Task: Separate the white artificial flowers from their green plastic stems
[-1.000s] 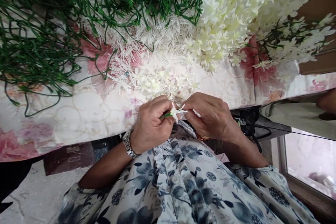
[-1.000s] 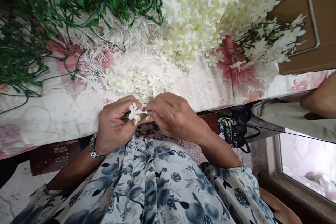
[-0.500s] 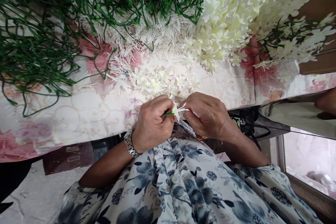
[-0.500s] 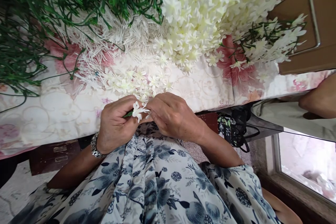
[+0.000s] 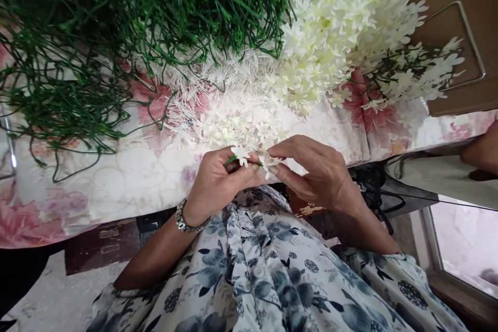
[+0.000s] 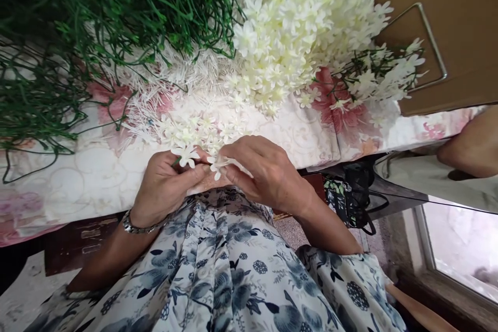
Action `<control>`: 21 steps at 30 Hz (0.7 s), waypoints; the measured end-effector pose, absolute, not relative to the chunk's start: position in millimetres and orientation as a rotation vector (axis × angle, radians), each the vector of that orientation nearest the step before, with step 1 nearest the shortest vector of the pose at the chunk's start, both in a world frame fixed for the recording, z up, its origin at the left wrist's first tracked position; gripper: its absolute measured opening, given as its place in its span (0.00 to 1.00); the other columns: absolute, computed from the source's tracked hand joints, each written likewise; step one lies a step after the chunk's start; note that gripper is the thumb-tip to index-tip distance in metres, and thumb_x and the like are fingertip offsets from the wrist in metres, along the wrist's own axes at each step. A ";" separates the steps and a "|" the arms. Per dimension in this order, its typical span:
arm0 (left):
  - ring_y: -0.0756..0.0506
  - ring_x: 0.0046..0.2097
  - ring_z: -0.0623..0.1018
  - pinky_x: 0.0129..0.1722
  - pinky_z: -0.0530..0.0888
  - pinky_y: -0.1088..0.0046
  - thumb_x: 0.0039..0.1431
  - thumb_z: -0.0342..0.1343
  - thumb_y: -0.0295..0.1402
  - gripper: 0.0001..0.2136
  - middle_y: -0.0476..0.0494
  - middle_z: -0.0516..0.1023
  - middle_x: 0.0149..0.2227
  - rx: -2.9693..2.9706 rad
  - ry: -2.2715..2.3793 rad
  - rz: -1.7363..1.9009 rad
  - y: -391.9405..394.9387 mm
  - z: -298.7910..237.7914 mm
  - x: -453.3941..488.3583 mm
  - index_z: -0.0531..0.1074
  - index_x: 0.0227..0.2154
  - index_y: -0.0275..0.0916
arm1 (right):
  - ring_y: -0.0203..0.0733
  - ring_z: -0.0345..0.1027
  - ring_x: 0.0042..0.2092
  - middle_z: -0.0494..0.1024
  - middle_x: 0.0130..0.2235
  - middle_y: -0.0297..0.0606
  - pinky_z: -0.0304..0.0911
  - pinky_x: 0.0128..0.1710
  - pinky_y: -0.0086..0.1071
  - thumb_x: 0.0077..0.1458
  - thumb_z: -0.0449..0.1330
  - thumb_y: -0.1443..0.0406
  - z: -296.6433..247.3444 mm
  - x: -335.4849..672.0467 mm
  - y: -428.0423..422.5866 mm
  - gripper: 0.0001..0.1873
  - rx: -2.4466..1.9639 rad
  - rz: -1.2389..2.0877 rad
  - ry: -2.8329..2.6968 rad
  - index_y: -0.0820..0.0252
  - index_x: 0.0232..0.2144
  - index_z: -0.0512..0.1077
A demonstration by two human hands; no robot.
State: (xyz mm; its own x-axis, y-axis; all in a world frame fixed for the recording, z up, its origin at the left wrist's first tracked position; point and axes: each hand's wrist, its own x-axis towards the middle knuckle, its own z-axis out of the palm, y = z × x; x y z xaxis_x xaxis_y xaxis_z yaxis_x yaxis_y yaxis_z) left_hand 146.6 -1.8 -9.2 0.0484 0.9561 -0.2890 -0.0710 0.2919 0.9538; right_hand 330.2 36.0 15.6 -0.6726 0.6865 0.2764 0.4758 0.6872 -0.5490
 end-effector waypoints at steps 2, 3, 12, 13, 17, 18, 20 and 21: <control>0.54 0.24 0.70 0.25 0.67 0.79 0.45 0.57 0.27 0.03 0.52 0.72 0.22 0.793 1.228 1.017 -1.1 -9.9 147.1 0.73 0.26 0.37 | 0.39 0.69 0.39 0.75 0.37 0.42 0.65 0.39 0.33 0.50 0.59 0.70 17.7 331.8 37.0 0.13 -0.887 0.622 -2.380 0.65 0.41 0.68; 0.54 0.22 0.69 0.23 0.67 0.80 0.45 0.57 0.28 0.03 0.53 0.71 0.21 0.742 1.230 1.028 -0.8 -9.9 147.4 0.73 0.25 0.36 | 0.40 0.69 0.40 0.75 0.37 0.42 0.66 0.39 0.33 0.50 0.60 0.70 18.8 332.1 37.6 0.14 -0.882 0.629 -2.352 0.64 0.41 0.68; 0.52 0.26 0.72 0.28 0.70 0.77 0.47 0.56 0.28 0.03 0.50 0.75 0.25 0.840 1.202 1.058 -2.8 -10.4 148.2 0.74 0.26 0.37 | 0.37 0.67 0.38 0.72 0.34 0.39 0.64 0.37 0.32 0.53 0.56 0.70 21.8 324.2 49.8 0.07 -0.828 0.748 -2.387 0.62 0.36 0.70; 0.52 0.27 0.72 0.29 0.70 0.77 0.47 0.57 0.28 0.03 0.50 0.76 0.26 0.863 1.225 1.060 -3.2 -11.3 148.0 0.75 0.26 0.37 | 0.37 0.66 0.37 0.72 0.33 0.39 0.64 0.36 0.31 0.53 0.56 0.70 20.5 323.7 50.5 0.06 -0.820 0.784 -2.386 0.62 0.35 0.70; 0.52 0.27 0.72 0.28 0.69 0.77 0.46 0.58 0.28 0.01 0.51 0.74 0.24 0.928 1.308 1.036 -3.2 -13.1 147.7 0.74 0.23 0.36 | 0.35 0.65 0.35 0.71 0.32 0.38 0.62 0.34 0.30 0.52 0.55 0.72 15.8 323.3 50.7 0.06 -0.826 0.883 -2.370 0.63 0.33 0.69; 0.52 0.27 0.72 0.28 0.69 0.78 0.46 0.58 0.28 0.01 0.52 0.74 0.23 0.935 1.317 1.024 -3.0 -13.1 147.8 0.73 0.22 0.36 | 0.34 0.65 0.34 0.71 0.31 0.38 0.61 0.33 0.29 0.52 0.54 0.73 15.1 323.3 50.6 0.06 -0.827 0.898 -2.368 0.63 0.33 0.69; 0.53 0.26 0.71 0.27 0.68 0.78 0.46 0.57 0.27 0.01 0.52 0.72 0.22 0.943 1.318 1.005 -2.5 -13.3 148.2 0.73 0.23 0.36 | 0.34 0.64 0.34 0.71 0.31 0.38 0.61 0.33 0.29 0.52 0.54 0.73 13.9 323.2 50.3 0.05 -0.828 0.917 -2.371 0.63 0.33 0.69; 0.53 0.26 0.70 0.26 0.67 0.78 0.46 0.57 0.26 0.01 0.53 0.71 0.22 0.947 1.314 1.003 -2.4 -13.5 148.5 0.73 0.23 0.36 | 0.34 0.64 0.34 0.71 0.31 0.38 0.61 0.33 0.29 0.52 0.54 0.73 13.3 323.1 50.2 0.05 -0.826 0.923 -2.376 0.63 0.33 0.69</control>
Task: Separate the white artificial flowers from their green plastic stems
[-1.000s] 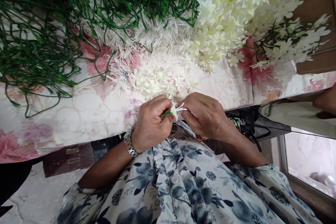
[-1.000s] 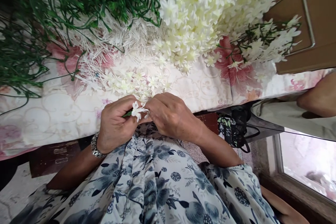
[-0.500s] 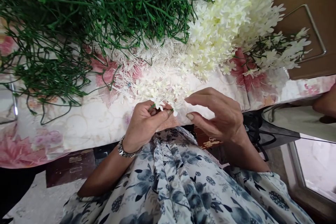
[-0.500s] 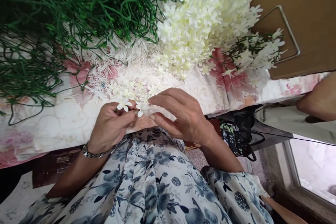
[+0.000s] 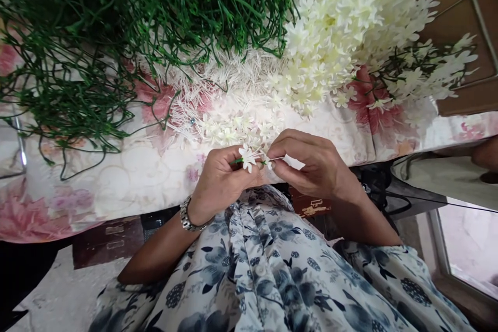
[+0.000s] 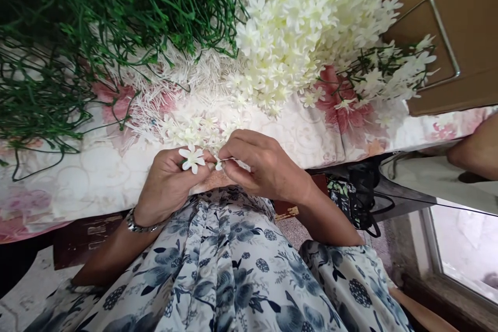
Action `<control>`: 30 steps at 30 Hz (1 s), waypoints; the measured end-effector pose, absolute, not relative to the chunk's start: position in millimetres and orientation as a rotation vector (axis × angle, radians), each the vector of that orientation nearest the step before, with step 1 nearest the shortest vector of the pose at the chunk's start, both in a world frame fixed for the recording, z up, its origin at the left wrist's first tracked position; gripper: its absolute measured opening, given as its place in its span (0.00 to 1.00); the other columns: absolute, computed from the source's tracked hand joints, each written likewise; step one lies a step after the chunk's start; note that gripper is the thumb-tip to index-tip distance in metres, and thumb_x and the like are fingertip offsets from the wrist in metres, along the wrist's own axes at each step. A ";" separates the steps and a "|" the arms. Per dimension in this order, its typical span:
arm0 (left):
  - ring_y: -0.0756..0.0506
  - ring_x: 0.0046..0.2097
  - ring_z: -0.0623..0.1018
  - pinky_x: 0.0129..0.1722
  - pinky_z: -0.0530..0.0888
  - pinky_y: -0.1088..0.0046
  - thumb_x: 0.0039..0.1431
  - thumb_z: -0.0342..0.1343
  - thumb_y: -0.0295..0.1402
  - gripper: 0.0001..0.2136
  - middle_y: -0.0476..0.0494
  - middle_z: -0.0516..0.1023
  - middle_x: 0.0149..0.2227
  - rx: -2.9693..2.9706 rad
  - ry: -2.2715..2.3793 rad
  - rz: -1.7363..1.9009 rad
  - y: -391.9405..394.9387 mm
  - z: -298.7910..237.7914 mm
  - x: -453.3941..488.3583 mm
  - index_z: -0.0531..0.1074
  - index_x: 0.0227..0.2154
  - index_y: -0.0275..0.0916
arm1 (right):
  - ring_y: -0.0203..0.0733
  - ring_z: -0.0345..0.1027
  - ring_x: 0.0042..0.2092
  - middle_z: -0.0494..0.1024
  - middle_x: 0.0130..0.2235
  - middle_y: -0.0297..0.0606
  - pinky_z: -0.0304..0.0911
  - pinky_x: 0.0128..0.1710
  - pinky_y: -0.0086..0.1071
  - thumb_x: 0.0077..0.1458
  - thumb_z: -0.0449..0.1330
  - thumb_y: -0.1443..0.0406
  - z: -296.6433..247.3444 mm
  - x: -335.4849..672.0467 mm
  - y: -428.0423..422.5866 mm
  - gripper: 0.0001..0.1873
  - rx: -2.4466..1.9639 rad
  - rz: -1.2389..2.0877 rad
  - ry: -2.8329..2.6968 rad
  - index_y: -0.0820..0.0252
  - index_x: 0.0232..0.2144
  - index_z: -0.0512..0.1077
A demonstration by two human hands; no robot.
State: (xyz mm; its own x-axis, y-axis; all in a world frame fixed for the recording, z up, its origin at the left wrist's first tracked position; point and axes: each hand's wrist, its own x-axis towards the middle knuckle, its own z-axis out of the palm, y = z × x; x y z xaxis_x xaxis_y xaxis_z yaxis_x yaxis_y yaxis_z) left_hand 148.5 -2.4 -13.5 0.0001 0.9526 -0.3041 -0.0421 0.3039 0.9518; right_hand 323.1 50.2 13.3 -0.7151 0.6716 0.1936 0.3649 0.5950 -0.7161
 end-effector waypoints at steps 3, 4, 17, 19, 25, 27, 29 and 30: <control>0.54 0.25 0.68 0.25 0.65 0.79 0.47 0.56 0.27 0.02 0.53 0.69 0.21 0.949 1.281 1.022 -2.9 -14.5 150.1 0.71 0.22 0.36 | 0.33 0.64 0.33 0.71 0.31 0.38 0.60 0.32 0.28 0.53 0.53 0.73 11.1 322.4 49.8 0.06 -0.816 0.916 -2.396 0.63 0.33 0.69; 0.54 0.25 0.67 0.25 0.65 0.79 0.47 0.56 0.27 0.02 0.53 0.68 0.21 0.943 1.267 1.028 -3.4 -14.9 150.7 0.71 0.22 0.36 | 0.33 0.64 0.33 0.71 0.31 0.38 0.60 0.31 0.28 0.53 0.53 0.73 10.1 322.0 49.5 0.06 -0.814 0.909 -2.394 0.63 0.33 0.68; 0.55 0.23 0.63 0.23 0.64 0.79 0.48 0.55 0.27 0.03 0.52 0.66 0.22 0.834 1.176 1.072 -7.5 -16.2 156.3 0.68 0.22 0.37 | 0.33 0.64 0.32 0.71 0.30 0.37 0.61 0.31 0.28 0.52 0.53 0.73 -0.9 320.7 42.3 0.07 -0.783 0.831 -2.326 0.62 0.34 0.67; 0.55 0.23 0.62 0.23 0.63 0.79 0.49 0.55 0.27 0.03 0.53 0.66 0.21 0.845 1.167 1.070 -7.3 -16.9 156.6 0.68 0.22 0.37 | 0.34 0.64 0.33 0.70 0.30 0.37 0.62 0.31 0.28 0.52 0.53 0.73 -2.1 320.9 40.8 0.06 -0.778 0.802 -2.334 0.62 0.34 0.67; 0.54 0.26 0.66 0.27 0.66 0.80 0.50 0.52 0.25 0.03 0.53 0.68 0.24 1.030 1.202 0.973 -1.5 -7.7 154.5 0.68 0.24 0.36 | 0.35 0.64 0.34 0.71 0.31 0.38 0.62 0.32 0.29 0.53 0.53 0.72 3.3 325.7 41.1 0.06 -0.825 0.778 -2.389 0.62 0.34 0.67; 0.54 0.26 0.67 0.26 0.66 0.81 0.49 0.53 0.25 0.03 0.52 0.69 0.26 1.068 1.235 0.922 0.1 -0.7 153.8 0.68 0.29 0.37 | 0.34 0.64 0.33 0.71 0.31 0.37 0.61 0.31 0.29 0.52 0.54 0.72 6.5 328.3 42.0 0.06 -0.886 0.834 -2.328 0.61 0.34 0.67; 0.55 0.26 0.67 0.24 0.66 0.82 0.48 0.54 0.25 0.07 0.52 0.69 0.27 1.049 1.255 0.927 -0.2 5.0 153.5 0.67 0.33 0.37 | 0.34 0.64 0.32 0.71 0.30 0.36 0.60 0.30 0.29 0.52 0.55 0.73 8.5 330.5 42.2 0.06 -0.940 0.881 -2.264 0.61 0.33 0.68; 0.55 0.26 0.67 0.24 0.67 0.82 0.49 0.54 0.26 0.08 0.52 0.69 0.27 1.025 1.253 0.948 -1.1 6.7 153.5 0.67 0.34 0.38 | 0.34 0.64 0.31 0.71 0.30 0.36 0.60 0.30 0.29 0.51 0.55 0.73 8.8 331.4 41.8 0.05 -0.961 0.883 -2.244 0.61 0.32 0.68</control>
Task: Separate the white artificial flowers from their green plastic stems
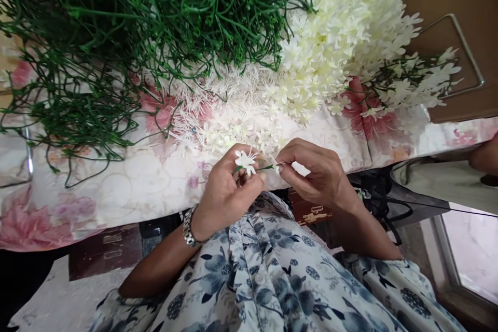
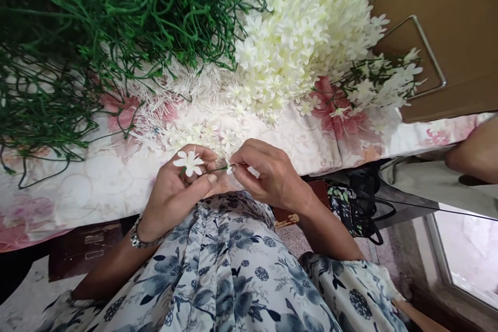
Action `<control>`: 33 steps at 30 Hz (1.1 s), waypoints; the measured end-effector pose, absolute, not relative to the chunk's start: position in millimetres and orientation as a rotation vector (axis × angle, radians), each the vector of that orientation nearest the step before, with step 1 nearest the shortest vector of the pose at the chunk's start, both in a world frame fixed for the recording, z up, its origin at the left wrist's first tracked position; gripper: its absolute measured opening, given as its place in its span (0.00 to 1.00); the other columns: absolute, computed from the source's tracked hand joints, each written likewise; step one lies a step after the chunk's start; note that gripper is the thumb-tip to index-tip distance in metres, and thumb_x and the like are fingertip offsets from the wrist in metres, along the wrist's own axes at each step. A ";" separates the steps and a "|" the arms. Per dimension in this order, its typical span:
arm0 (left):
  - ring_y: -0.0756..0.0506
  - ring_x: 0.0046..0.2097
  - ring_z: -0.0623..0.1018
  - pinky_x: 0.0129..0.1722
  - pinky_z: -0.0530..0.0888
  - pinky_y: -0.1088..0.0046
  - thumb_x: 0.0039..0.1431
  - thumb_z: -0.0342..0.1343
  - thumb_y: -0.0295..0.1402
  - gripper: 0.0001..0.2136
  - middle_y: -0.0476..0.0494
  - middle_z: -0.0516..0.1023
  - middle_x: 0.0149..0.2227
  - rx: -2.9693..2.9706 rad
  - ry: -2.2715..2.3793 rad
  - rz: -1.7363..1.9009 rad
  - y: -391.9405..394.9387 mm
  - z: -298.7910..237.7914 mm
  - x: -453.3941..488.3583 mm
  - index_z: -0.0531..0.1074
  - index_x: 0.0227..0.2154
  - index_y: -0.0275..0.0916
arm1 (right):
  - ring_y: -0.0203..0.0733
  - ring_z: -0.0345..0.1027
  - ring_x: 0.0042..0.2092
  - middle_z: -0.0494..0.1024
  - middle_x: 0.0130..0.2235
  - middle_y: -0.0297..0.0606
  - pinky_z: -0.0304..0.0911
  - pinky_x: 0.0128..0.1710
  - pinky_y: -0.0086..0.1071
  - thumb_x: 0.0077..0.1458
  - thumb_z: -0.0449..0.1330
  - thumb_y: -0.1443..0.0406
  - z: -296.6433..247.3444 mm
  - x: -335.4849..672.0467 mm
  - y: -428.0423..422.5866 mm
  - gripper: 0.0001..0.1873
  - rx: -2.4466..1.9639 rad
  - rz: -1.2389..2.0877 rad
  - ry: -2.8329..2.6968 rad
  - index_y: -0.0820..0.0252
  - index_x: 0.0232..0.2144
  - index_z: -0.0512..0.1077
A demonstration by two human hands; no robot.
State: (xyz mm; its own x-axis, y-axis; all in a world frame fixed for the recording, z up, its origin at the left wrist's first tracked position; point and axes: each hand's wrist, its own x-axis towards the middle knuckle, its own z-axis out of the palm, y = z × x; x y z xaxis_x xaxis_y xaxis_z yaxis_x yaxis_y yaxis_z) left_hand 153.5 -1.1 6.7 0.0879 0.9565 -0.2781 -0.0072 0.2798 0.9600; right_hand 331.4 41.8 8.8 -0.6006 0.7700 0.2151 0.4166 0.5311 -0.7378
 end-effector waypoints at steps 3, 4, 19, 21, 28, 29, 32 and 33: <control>0.53 0.28 0.71 0.26 0.70 0.80 0.54 0.53 0.29 0.04 0.49 0.70 0.30 0.957 1.200 1.026 -5.4 6.6 153.0 0.66 0.33 0.38 | 0.34 0.63 0.31 0.71 0.29 0.35 0.59 0.30 0.29 0.51 0.55 0.73 7.6 333.7 39.3 0.05 -1.013 0.823 -2.203 0.61 0.31 0.68; 0.52 0.29 0.72 0.27 0.71 0.80 0.55 0.52 0.30 0.03 0.48 0.70 0.30 0.945 1.186 1.048 -6.7 5.4 152.7 0.66 0.33 0.38 | 0.34 0.63 0.31 0.71 0.29 0.35 0.59 0.30 0.29 0.51 0.55 0.73 7.1 334.9 38.3 0.05 -1.029 0.794 -2.199 0.61 0.31 0.68; 0.52 0.26 0.74 0.27 0.73 0.77 0.59 0.51 0.34 0.07 0.48 0.73 0.27 1.089 1.201 0.983 -8.2 1.7 158.7 0.71 0.31 0.37 | 0.35 0.66 0.35 0.72 0.34 0.35 0.63 0.35 0.31 0.49 0.62 0.63 28.2 350.2 34.0 0.17 -1.137 0.889 -2.061 0.61 0.42 0.68; 0.51 0.28 0.75 0.28 0.74 0.76 0.59 0.51 0.33 0.07 0.47 0.74 0.29 1.098 1.172 0.986 -8.4 -0.5 159.5 0.72 0.32 0.38 | 0.33 0.66 0.34 0.72 0.33 0.33 0.63 0.34 0.28 0.49 0.62 0.64 22.6 346.7 33.6 0.16 -1.139 0.865 -2.084 0.61 0.42 0.67; 0.50 0.34 0.75 0.33 0.72 0.78 0.58 0.53 0.31 0.04 0.47 0.75 0.33 1.212 1.141 0.947 -7.0 3.2 161.8 0.71 0.34 0.39 | 0.32 0.66 0.34 0.73 0.32 0.35 0.63 0.33 0.27 0.50 0.59 0.72 14.6 343.3 33.4 0.09 -1.006 0.792 -2.058 0.63 0.37 0.69; 0.51 0.33 0.75 0.33 0.71 0.79 0.58 0.52 0.31 0.04 0.48 0.74 0.32 1.233 1.145 0.938 -6.8 4.1 162.1 0.71 0.34 0.39 | 0.33 0.67 0.34 0.73 0.32 0.36 0.63 0.34 0.28 0.50 0.59 0.73 14.8 342.8 33.1 0.09 -0.966 0.773 -2.088 0.63 0.37 0.69; 0.53 0.29 0.71 0.30 0.68 0.80 0.59 0.51 0.31 0.05 0.50 0.72 0.27 1.271 1.155 0.891 -6.9 4.4 162.8 0.70 0.30 0.38 | 0.35 0.67 0.36 0.73 0.33 0.39 0.65 0.36 0.30 0.51 0.58 0.73 16.4 341.8 32.1 0.10 -0.877 0.733 -2.177 0.64 0.38 0.69; 0.54 0.28 0.70 0.29 0.68 0.80 0.59 0.51 0.31 0.06 0.51 0.71 0.26 1.261 1.154 0.880 -7.1 3.7 162.8 0.70 0.29 0.38 | 0.35 0.67 0.37 0.74 0.34 0.39 0.65 0.36 0.30 0.51 0.58 0.73 17.3 342.0 31.9 0.10 -0.870 0.751 -2.189 0.64 0.39 0.69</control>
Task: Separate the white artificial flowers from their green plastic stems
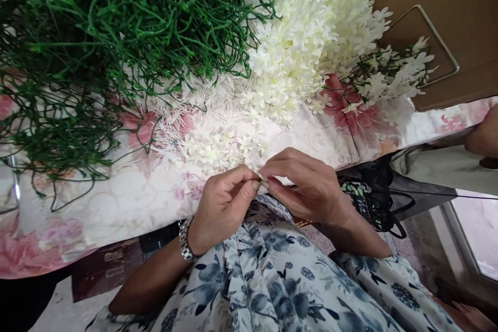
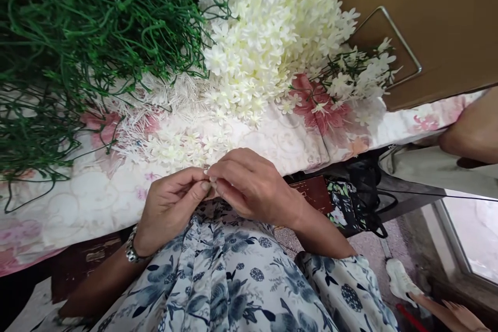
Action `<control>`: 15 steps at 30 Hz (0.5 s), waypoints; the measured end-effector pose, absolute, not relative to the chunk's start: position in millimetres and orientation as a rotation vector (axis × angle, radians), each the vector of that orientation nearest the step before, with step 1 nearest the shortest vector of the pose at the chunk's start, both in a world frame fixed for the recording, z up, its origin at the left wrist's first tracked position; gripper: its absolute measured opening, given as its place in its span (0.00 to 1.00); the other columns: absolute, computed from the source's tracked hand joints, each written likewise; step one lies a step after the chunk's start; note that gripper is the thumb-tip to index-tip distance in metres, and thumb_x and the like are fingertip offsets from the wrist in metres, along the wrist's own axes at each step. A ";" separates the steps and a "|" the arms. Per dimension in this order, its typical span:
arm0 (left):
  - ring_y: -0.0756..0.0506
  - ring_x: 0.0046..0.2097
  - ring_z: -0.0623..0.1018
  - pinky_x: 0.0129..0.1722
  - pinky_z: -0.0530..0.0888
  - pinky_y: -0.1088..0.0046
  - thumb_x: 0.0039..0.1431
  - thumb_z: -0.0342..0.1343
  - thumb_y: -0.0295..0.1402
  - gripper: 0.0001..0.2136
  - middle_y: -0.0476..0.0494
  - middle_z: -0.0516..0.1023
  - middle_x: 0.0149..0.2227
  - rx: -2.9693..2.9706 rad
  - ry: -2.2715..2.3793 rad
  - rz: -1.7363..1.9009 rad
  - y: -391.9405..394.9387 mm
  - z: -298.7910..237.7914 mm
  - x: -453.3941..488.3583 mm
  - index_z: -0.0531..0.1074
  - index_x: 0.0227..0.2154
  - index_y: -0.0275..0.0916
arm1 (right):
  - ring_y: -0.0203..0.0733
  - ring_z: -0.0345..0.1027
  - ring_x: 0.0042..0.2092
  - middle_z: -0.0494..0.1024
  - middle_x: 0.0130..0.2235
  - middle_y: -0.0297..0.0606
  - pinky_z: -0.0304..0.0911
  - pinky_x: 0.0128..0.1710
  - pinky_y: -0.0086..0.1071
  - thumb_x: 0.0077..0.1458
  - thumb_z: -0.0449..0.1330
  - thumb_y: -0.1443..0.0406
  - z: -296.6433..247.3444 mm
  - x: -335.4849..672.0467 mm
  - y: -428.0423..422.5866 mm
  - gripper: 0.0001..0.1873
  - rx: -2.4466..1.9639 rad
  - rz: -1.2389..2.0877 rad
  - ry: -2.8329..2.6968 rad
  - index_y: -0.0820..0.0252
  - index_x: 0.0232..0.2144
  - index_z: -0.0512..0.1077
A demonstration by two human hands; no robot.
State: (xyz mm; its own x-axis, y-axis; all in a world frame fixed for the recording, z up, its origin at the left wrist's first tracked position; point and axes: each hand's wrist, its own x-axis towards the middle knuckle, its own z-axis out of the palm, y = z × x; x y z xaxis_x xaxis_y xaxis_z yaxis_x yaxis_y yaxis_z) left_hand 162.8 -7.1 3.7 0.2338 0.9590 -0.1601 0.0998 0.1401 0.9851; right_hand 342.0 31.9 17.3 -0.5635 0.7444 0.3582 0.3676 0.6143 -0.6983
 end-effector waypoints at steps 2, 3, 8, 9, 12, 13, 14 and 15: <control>0.54 0.27 0.69 0.27 0.66 0.80 0.59 0.51 0.32 0.06 0.51 0.69 0.25 1.213 1.160 0.885 -7.6 1.7 162.6 0.69 0.29 0.38 | 0.35 0.67 0.36 0.74 0.34 0.39 0.65 0.36 0.30 0.51 0.59 0.71 19.1 342.9 31.9 0.11 -0.888 0.833 -2.168 0.64 0.40 0.69; 0.54 0.27 0.68 0.27 0.66 0.80 0.59 0.51 0.32 0.05 0.51 0.69 0.25 1.190 1.170 0.897 -7.7 0.6 162.4 0.69 0.29 0.38 | 0.35 0.67 0.36 0.74 0.34 0.39 0.64 0.36 0.30 0.51 0.60 0.69 19.8 343.4 32.2 0.12 -0.903 0.897 -2.142 0.64 0.40 0.69; 0.55 0.23 0.65 0.24 0.64 0.80 0.60 0.50 0.34 0.07 0.53 0.66 0.21 1.107 1.133 0.892 -5.4 -4.4 163.8 0.68 0.29 0.38 | 0.31 0.67 0.34 0.74 0.32 0.37 0.64 0.33 0.26 0.52 0.57 0.73 16.6 341.2 34.2 0.08 -0.873 0.997 -2.064 0.65 0.38 0.70; 0.55 0.23 0.65 0.23 0.64 0.81 0.60 0.50 0.34 0.07 0.53 0.66 0.21 1.061 1.116 0.902 -4.7 -4.9 164.5 0.68 0.30 0.38 | 0.31 0.67 0.34 0.74 0.31 0.37 0.63 0.33 0.26 0.52 0.56 0.74 14.8 339.8 34.4 0.08 -0.865 0.959 -2.076 0.66 0.37 0.71; 0.55 0.25 0.67 0.25 0.67 0.80 0.59 0.51 0.35 0.06 0.52 0.67 0.24 0.944 1.095 0.943 -3.8 -4.6 165.8 0.69 0.32 0.39 | 0.32 0.67 0.34 0.73 0.30 0.38 0.64 0.34 0.27 0.51 0.55 0.76 9.4 336.0 34.2 0.09 -0.860 0.856 -2.117 0.68 0.36 0.71; 0.54 0.27 0.69 0.27 0.68 0.80 0.58 0.53 0.34 0.05 0.51 0.69 0.26 0.949 1.101 0.944 -3.8 -4.0 165.7 0.69 0.32 0.39 | 0.32 0.67 0.34 0.73 0.30 0.39 0.64 0.34 0.27 0.51 0.55 0.76 8.0 335.2 33.9 0.09 -0.860 0.828 -2.120 0.68 0.36 0.71; 0.54 0.28 0.70 0.29 0.69 0.79 0.56 0.55 0.33 0.04 0.50 0.70 0.28 0.979 1.115 0.941 -3.9 -3.4 165.5 0.69 0.33 0.38 | 0.33 0.67 0.34 0.74 0.30 0.39 0.64 0.34 0.28 0.50 0.55 0.77 6.9 334.6 33.5 0.10 -0.860 0.799 -2.119 0.68 0.36 0.71; 0.53 0.30 0.71 0.30 0.69 0.79 0.54 0.56 0.31 0.03 0.50 0.71 0.29 1.031 1.138 0.934 -4.1 -3.0 165.1 0.69 0.32 0.38 | 0.33 0.67 0.34 0.74 0.31 0.39 0.64 0.35 0.28 0.50 0.55 0.77 6.2 334.2 33.1 0.10 -0.860 0.771 -2.115 0.68 0.36 0.70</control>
State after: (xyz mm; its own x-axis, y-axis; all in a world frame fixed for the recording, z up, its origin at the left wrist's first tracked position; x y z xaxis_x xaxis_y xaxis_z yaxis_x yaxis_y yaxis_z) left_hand 165.1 -4.1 -3.0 0.1783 0.9512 -0.2519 -0.0619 0.2663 0.9619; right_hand 334.2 33.1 6.2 -0.5218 0.7599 0.3878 0.3322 0.5997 -0.7280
